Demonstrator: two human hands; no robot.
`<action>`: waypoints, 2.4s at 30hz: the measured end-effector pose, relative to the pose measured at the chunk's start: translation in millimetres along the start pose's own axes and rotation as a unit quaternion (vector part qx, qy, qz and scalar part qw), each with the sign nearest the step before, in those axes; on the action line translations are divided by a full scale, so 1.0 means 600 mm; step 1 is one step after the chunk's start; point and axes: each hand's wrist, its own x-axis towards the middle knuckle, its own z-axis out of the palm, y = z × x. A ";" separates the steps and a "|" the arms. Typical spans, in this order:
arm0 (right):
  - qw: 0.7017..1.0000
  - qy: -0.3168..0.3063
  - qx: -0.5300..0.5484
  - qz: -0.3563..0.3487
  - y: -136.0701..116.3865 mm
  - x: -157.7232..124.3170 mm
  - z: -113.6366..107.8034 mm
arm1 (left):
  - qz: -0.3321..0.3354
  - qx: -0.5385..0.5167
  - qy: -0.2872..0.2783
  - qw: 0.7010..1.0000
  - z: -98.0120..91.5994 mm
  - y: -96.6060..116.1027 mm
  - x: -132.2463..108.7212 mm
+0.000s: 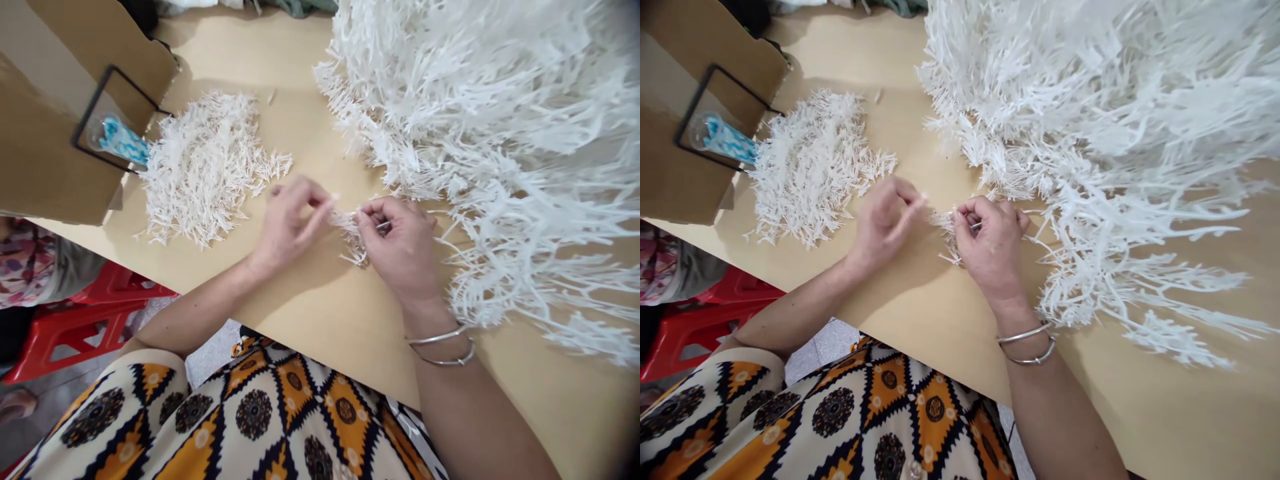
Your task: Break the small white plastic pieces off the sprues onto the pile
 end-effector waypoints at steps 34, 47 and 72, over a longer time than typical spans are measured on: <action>0.997 -0.053 0.056 -0.028 -0.012 -0.008 -0.009 | 0.003 -0.093 -0.113 0.989 0.008 0.004 0.002; 0.997 -0.031 -0.066 -0.039 -0.025 -0.020 0.005 | 0.066 -0.081 -0.177 0.979 0.004 0.008 0.003; 0.999 -0.036 0.030 -0.024 -0.011 -0.008 -0.018 | 0.049 0.016 -0.135 0.989 0.012 0.000 0.003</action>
